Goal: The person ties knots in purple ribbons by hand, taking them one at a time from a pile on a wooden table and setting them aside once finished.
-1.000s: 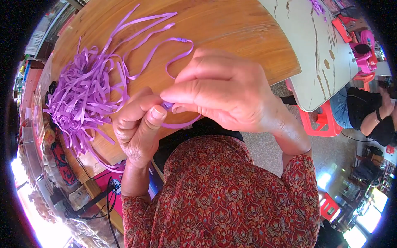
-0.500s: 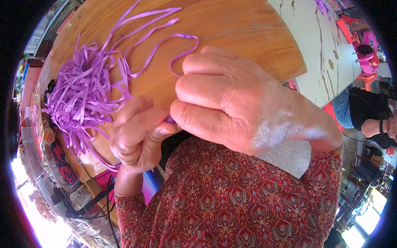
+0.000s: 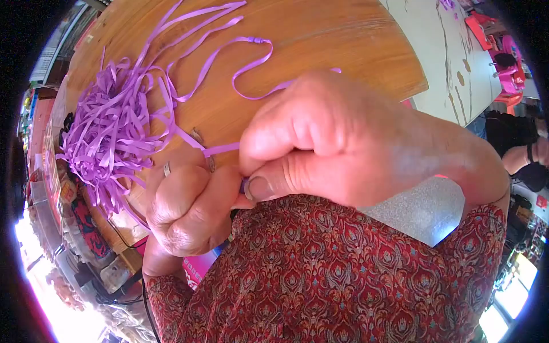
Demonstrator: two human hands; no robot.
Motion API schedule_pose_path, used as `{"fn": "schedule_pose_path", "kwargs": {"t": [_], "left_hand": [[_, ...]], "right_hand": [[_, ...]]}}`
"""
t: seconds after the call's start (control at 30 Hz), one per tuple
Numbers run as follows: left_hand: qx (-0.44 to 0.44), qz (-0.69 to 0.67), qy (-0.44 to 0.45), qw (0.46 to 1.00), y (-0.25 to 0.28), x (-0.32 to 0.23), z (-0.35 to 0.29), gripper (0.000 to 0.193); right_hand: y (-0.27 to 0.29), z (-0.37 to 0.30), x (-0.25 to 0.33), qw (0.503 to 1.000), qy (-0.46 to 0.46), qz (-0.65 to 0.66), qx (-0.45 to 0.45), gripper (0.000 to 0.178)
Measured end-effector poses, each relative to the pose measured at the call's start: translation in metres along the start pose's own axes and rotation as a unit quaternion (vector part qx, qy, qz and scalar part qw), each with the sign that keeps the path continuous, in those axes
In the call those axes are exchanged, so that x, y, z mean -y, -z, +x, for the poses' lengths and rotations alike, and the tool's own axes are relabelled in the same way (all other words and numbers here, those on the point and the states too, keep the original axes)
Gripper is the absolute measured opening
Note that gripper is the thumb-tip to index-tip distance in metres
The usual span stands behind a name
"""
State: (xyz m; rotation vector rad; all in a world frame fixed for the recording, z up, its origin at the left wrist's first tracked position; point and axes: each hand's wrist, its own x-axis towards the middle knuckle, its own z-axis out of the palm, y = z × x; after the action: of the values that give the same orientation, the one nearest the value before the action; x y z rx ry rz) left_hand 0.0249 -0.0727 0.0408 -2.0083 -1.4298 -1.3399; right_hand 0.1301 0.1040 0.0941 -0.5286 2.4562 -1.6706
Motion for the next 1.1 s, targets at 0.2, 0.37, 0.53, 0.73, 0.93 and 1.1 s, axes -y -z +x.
{"fn": "schedule_pose_path", "kwargs": {"t": [0.2, 0.37, 0.53, 0.73, 0.93, 1.1], "left_hand": [[-0.006, 0.034, 0.029, 0.999, -0.01, 0.0, -0.018, 0.028], [-0.036, -0.05, 0.226, 0.972, -0.015, 0.008, -0.019, 0.017], [-0.051, -0.055, 0.264, 0.962, -0.01, 0.005, -0.013, 0.016], [-0.031, -0.062, 0.284, 0.956, -0.01, 0.004, -0.015, 0.017], [-0.014, -0.123, 0.28, 0.952, -0.01, 0.008, -0.013, 0.018], [-0.01, -0.118, 0.288, 0.95, -0.009, 0.008, -0.015, 0.018]], "right_hand": [[0.002, 0.004, -0.013, 0.918, -0.282, 0.274, 0.052, 0.016], [0.006, 0.008, -0.022, 0.988, -0.149, 0.043, -0.007, 0.029], [-0.001, 0.002, -0.019, 0.983, -0.081, -0.122, -0.112, 0.04], [-0.009, 0.007, -0.031, 0.928, 0.158, -0.261, -0.214, 0.034], [-0.006, 0.007, -0.04, 0.925, 0.188, -0.256, -0.208, 0.028], [-0.005, 0.006, -0.044, 0.928, 0.165, -0.256, -0.217, 0.028]]}}
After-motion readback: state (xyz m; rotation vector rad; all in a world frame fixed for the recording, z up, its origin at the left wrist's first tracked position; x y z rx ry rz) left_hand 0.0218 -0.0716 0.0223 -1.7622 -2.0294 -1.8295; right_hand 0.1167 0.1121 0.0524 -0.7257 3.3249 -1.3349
